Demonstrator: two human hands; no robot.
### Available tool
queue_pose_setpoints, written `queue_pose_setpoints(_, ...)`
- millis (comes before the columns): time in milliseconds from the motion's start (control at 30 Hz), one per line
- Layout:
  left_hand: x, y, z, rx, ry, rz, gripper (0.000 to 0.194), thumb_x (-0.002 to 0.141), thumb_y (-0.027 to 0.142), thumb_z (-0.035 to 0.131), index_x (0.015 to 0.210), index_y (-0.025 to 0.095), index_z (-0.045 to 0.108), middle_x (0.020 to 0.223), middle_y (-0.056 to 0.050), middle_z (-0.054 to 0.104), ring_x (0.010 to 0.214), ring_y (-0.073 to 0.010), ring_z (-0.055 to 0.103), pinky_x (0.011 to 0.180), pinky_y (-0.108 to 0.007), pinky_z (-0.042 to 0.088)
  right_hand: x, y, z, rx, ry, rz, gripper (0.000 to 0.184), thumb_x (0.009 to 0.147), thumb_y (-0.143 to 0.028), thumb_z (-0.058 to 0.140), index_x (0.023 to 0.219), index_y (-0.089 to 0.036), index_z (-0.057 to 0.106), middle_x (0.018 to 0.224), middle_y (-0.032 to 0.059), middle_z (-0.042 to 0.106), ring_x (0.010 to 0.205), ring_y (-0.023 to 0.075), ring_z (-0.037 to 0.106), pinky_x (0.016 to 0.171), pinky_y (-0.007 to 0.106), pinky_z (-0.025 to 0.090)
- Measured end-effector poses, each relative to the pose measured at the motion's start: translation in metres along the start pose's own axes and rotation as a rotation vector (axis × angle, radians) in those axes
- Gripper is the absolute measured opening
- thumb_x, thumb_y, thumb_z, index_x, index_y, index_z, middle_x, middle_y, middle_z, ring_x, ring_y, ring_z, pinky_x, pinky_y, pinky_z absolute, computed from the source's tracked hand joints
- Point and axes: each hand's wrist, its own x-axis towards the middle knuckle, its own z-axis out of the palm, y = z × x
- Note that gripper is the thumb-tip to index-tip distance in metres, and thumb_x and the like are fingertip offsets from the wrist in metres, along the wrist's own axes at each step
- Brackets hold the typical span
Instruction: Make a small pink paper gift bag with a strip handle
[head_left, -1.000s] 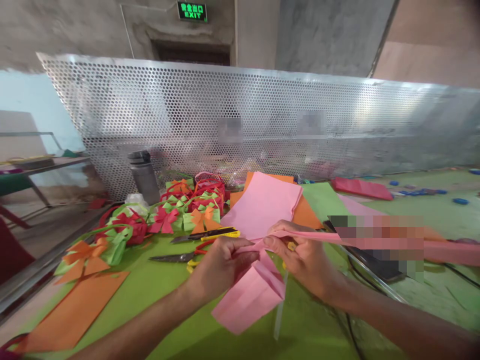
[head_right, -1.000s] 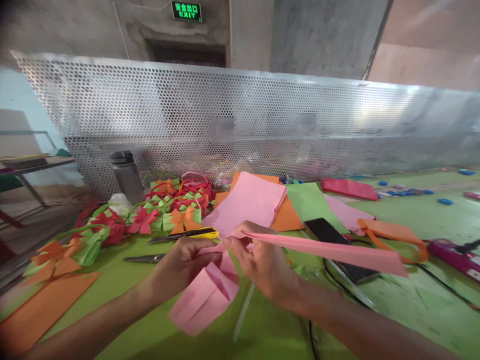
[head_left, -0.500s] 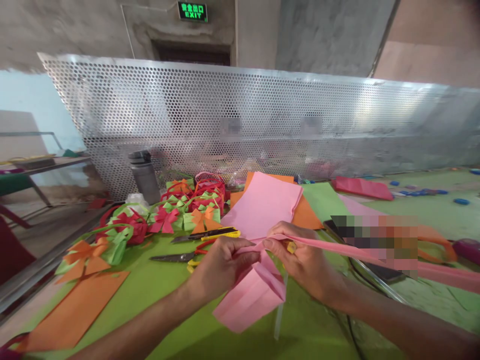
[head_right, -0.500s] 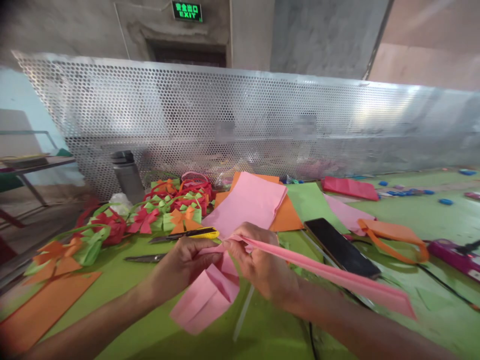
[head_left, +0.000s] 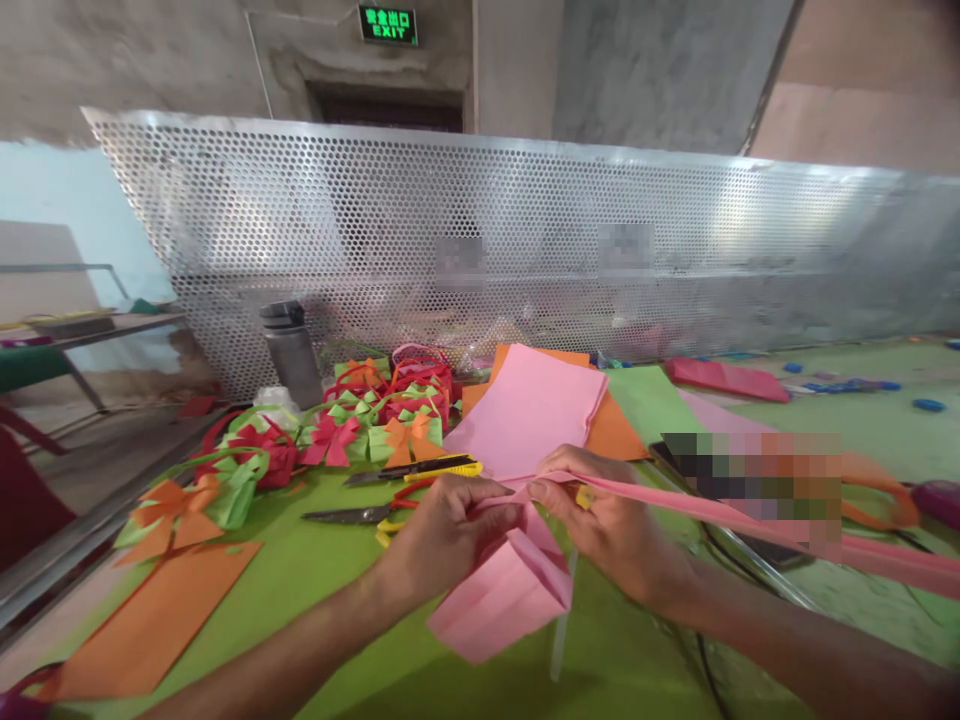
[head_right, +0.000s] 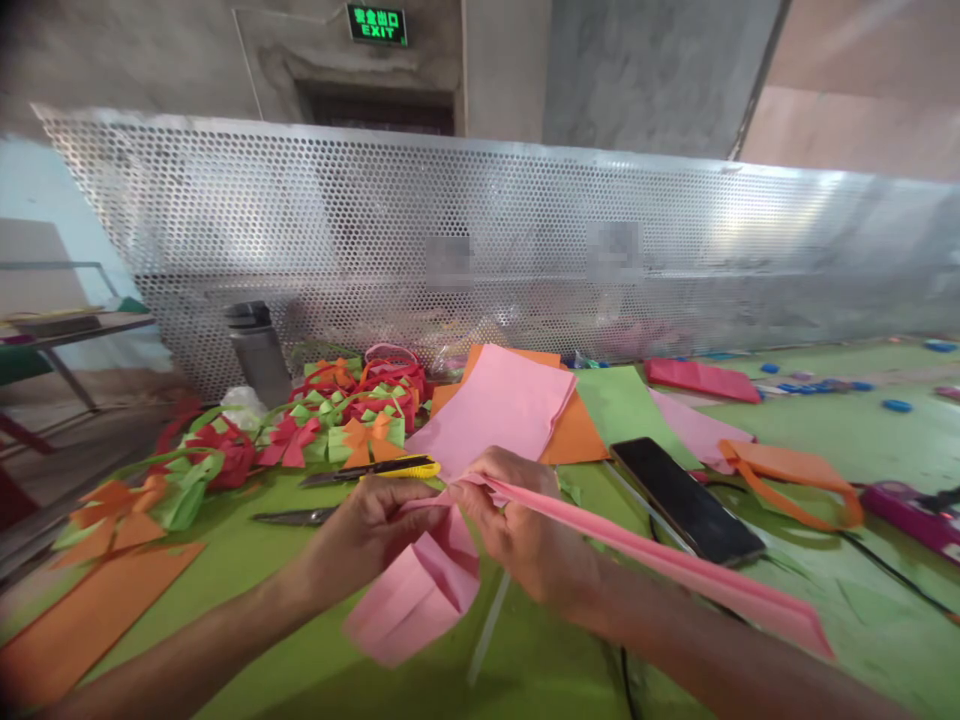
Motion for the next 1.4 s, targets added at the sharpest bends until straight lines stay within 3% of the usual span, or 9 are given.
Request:
queue_pose_setpoints(500,0.0,-0.004,0.0,-0.001,-0.001,-0.019,0.035,0.083,0.036,0.048,0.055,0.016,0.039,0.055,0.004,0.031,0.052,-0.0079,0.025,0.046,-0.022,0.022,-0.002,0.002,0.001,-0.05,-0.013,-0.013,0.014,0.083,-0.027,0.052,0.071,-0.02,0.052,0.066,-0.0008,0.057,0.062,0.0134,0.054,0.059,0.025,0.041)
queue_pose_setpoints(633,-0.002,-0.003,-0.002,0.069,0.009,0.005,0.035,0.084,0.034,0.046,0.054,0.015,0.042,0.052,0.005,0.029,0.049,-0.0073,0.023,0.044,-0.022,0.019,-0.002,-0.002,0.0,0.016,-0.027,0.037,0.013,0.082,-0.027,0.053,0.072,-0.02,0.053,0.067,-0.0003,0.058,0.064,0.0141,0.054,0.06,0.025,0.041)
queue_pose_setpoints(833,-0.005,0.001,-0.001,0.129,0.05,-0.002,0.033,0.085,0.031,0.045,0.056,0.015,0.043,0.051,0.005,0.033,0.046,-0.0065,0.026,0.043,-0.019,0.02,0.001,-0.006,0.001,0.218,-0.215,0.211,0.009,0.081,-0.025,0.053,0.077,-0.018,0.057,0.072,0.0004,0.058,0.068,0.0143,0.055,0.06,0.025,0.043)
queue_pose_setpoints(1100,-0.006,0.005,0.001,0.355,0.131,0.082,0.031,0.083,0.019,0.047,0.053,0.013,0.046,0.051,0.005,0.037,0.051,-0.0072,0.034,0.049,-0.019,0.025,0.002,-0.007,0.005,0.299,-0.192,0.212,0.005,0.077,-0.02,0.055,0.075,-0.017,0.058,0.079,0.0021,0.059,0.078,0.0157,0.057,0.071,0.027,0.046)
queue_pose_setpoints(1300,-0.006,0.005,0.004,0.274,0.246,0.136,0.015,0.079,0.014,0.052,0.068,0.014,0.062,0.065,0.0,0.06,0.062,-0.0113,0.051,0.058,-0.02,0.037,0.001,-0.008,0.005,0.313,-0.155,0.152,0.006,0.079,-0.019,0.053,0.074,-0.017,0.058,0.079,0.0023,0.058,0.078,0.0159,0.057,0.073,0.029,0.045)
queue_pose_setpoints(1400,-0.006,0.006,0.005,0.268,0.26,0.198,0.014,0.078,0.01,0.053,0.069,0.015,0.063,0.071,-0.001,0.064,0.067,-0.0125,0.055,0.063,-0.021,0.04,0.0,-0.009,0.006,0.338,-0.138,0.141,0.006,0.079,-0.019,0.053,0.074,-0.018,0.057,0.08,0.0022,0.059,0.08,0.0157,0.057,0.074,0.029,0.045)
